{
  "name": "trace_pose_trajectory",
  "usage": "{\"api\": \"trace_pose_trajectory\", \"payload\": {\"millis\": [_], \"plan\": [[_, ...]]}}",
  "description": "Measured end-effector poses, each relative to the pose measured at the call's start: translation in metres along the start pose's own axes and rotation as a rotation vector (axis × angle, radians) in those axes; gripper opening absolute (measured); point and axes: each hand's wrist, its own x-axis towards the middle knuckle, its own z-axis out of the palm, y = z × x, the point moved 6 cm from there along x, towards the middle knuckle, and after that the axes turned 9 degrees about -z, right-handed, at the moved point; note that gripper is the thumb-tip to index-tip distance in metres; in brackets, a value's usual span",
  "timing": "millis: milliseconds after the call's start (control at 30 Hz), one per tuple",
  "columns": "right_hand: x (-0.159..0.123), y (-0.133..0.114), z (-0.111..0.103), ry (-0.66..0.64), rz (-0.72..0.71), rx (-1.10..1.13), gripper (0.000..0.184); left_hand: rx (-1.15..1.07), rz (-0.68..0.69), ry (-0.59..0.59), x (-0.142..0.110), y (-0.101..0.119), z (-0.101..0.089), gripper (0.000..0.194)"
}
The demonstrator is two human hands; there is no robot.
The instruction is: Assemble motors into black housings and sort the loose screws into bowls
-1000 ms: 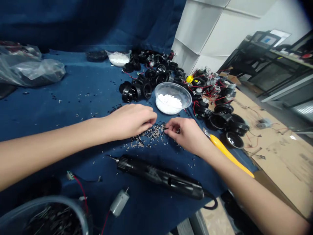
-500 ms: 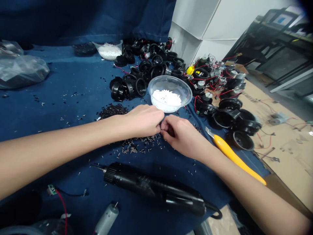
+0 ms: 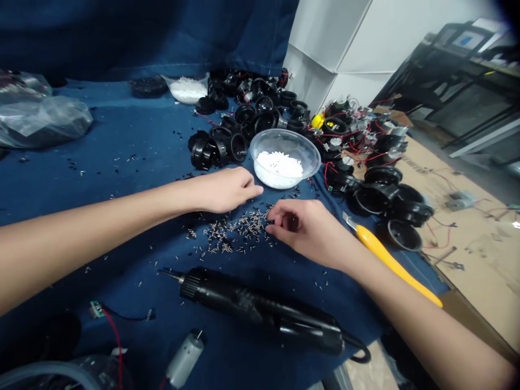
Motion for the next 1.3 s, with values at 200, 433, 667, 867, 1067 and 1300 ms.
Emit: {"api": "trace_pose_trajectory", "payload": {"millis": [200,433,667,867,1067,1300], "plan": [[0.003,-0.005,0.012,-0.072,-0.041,-0.124,0.012,-0.061,0.165,0.115,0.008,0.008,0.007,0.011],[-0.006,0.001,-0.009,0.039,0.011,-0.054,0.010,0.016,0.269,0.095,0.009,0.019,0.010,0.009],[-0.013,-0.002,0.001,-0.017,0.005,-0.150,0.009,0.172,0.295,0.131,0.007,0.025,0.017,0.011],[-0.009,-0.002,0.009,-0.094,0.053,-0.202,0.009,0.289,0.240,0.110,0.012,0.025,0.022,0.016],[-0.011,-0.003,0.007,-0.130,0.030,-0.181,0.008,0.314,0.205,0.131,0.012,0.024,0.017,0.018],[-0.019,-0.008,-0.025,0.047,0.018,0.065,0.011,-0.358,0.055,-0.104,-0.007,0.019,0.006,0.009]]}}
